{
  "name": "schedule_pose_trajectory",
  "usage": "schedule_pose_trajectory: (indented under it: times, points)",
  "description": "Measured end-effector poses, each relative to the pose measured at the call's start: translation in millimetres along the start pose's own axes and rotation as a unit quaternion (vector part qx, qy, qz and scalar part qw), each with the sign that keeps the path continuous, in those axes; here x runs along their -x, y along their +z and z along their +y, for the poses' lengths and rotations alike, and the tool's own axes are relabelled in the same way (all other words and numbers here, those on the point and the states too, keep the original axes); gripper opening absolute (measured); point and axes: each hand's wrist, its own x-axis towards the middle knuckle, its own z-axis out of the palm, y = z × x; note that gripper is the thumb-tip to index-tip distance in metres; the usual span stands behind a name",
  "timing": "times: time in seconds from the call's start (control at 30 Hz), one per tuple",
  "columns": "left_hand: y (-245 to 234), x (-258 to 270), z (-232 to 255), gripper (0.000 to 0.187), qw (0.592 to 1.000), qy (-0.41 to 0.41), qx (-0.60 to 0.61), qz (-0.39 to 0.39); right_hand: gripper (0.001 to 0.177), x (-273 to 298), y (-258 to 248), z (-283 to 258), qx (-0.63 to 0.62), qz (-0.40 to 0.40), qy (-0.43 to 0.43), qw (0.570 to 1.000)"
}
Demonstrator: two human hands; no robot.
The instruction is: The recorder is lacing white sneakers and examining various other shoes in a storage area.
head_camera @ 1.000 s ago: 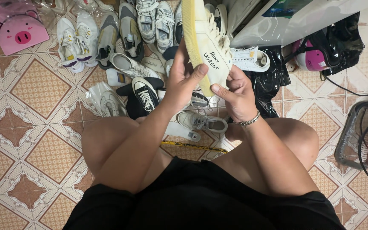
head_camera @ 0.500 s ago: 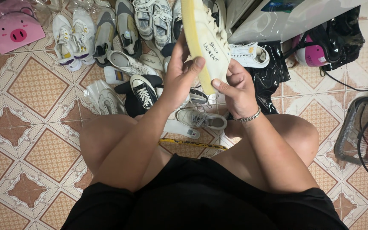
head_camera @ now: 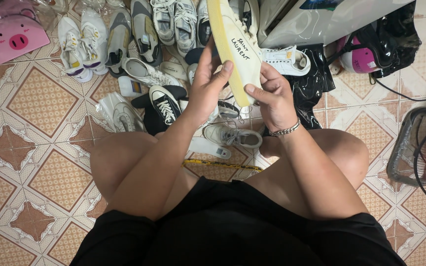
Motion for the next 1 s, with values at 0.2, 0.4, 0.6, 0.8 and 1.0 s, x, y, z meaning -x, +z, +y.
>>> schedule_pose_trajectory:
  times: [0.2, 0.4, 0.6, 0.8, 1.0]
  points:
    - [1, -1, -5, 0.069, 0.999, -0.016, 0.037, 0.004, 0.058, -1, -1, 3, 0.006, 0.003, -0.002, 1.0]
    - [-1, -1, -10, 0.065, 1.0, -0.009, 0.01, 0.01, 0.059, -1, -1, 8, 0.04, 0.014, -0.023, 0.999]
    - [-1, 2, -13, 0.06, 0.996, -0.038, 0.075, 0.029, 0.046, 5, 6, 16, 0.373, 0.072, -0.194, 0.904]
    - [-10, 8, -8, 0.078, 0.931, -0.099, 0.346, 0.067, 0.012, 11, 26, -3, 0.626, -0.092, -0.544, 0.551]
    - [-2, 13, 12, 0.084, 0.919, -0.066, 0.388, 0.014, 0.007, 20, 27, 2, 0.65, -0.09, -0.607, 0.447]
